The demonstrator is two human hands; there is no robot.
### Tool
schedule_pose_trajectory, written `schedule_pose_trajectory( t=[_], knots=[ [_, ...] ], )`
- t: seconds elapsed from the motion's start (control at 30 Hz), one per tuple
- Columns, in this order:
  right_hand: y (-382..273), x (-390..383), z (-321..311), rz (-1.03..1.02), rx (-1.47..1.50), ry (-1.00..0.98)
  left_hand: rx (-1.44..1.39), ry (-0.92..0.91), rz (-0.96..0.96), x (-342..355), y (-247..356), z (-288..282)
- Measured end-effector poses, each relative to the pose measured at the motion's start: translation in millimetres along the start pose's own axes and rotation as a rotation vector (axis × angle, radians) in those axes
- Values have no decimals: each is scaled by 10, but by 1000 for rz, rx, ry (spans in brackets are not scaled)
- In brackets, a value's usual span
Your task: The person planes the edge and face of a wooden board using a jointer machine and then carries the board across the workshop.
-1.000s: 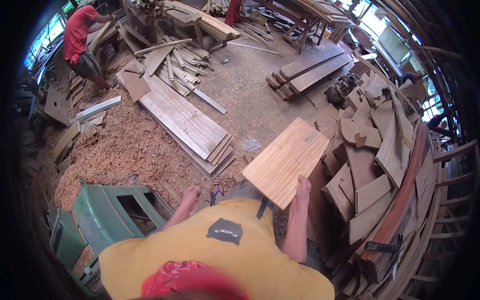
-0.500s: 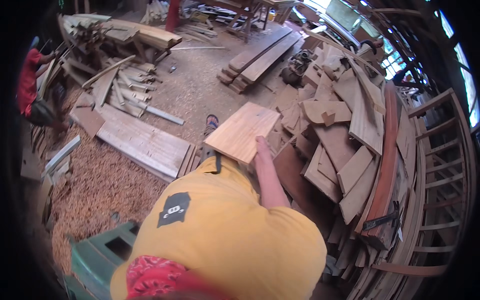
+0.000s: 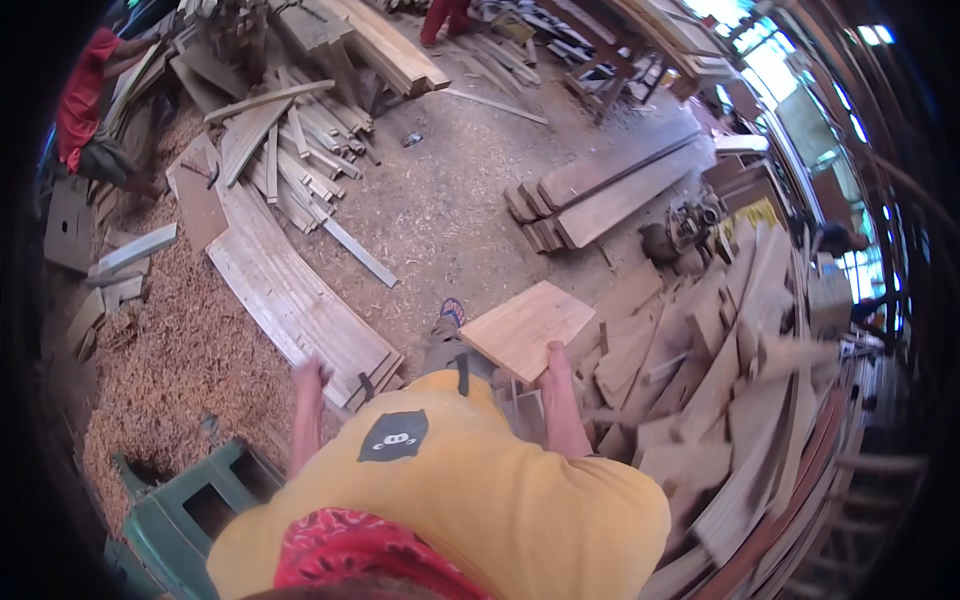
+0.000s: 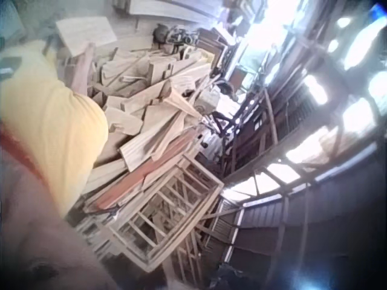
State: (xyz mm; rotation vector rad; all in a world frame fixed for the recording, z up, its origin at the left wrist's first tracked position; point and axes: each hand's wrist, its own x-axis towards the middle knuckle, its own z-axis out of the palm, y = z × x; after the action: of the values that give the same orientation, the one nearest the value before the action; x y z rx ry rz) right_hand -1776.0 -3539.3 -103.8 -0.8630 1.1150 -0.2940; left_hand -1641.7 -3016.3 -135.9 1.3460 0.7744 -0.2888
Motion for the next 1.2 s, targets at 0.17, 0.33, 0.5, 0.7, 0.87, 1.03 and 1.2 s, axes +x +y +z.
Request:
schedule_pose_trajectory(
  t=[0.17,0.33,0.5,0.7,0.87,1.03,1.2],
  knots=[
    [-924,798,352,41,-41,20,203,-365,433,175,1768,2698],
    [-1553,1523,726,-33,33,-41,198,-473,628,423,2238,3805],
    [-2208,1793,1516,-42,17,-27,103,-266,311,1352,1675,3506],
    [-2943,1887,2675,-256,-147,-154,327,9,-107,2238,820,3009],
    [-3335,2420,3892,-223,-81,-273,257,88,-266,2816,1056,3231],
    [-3723,2734,5087,-101,-10,-361,306,-282,-65,3349,2613,4448],
    [-4113,3115,6225,24,-23,-403,496,-1123,288,2987,3948,5979]
  ],
)
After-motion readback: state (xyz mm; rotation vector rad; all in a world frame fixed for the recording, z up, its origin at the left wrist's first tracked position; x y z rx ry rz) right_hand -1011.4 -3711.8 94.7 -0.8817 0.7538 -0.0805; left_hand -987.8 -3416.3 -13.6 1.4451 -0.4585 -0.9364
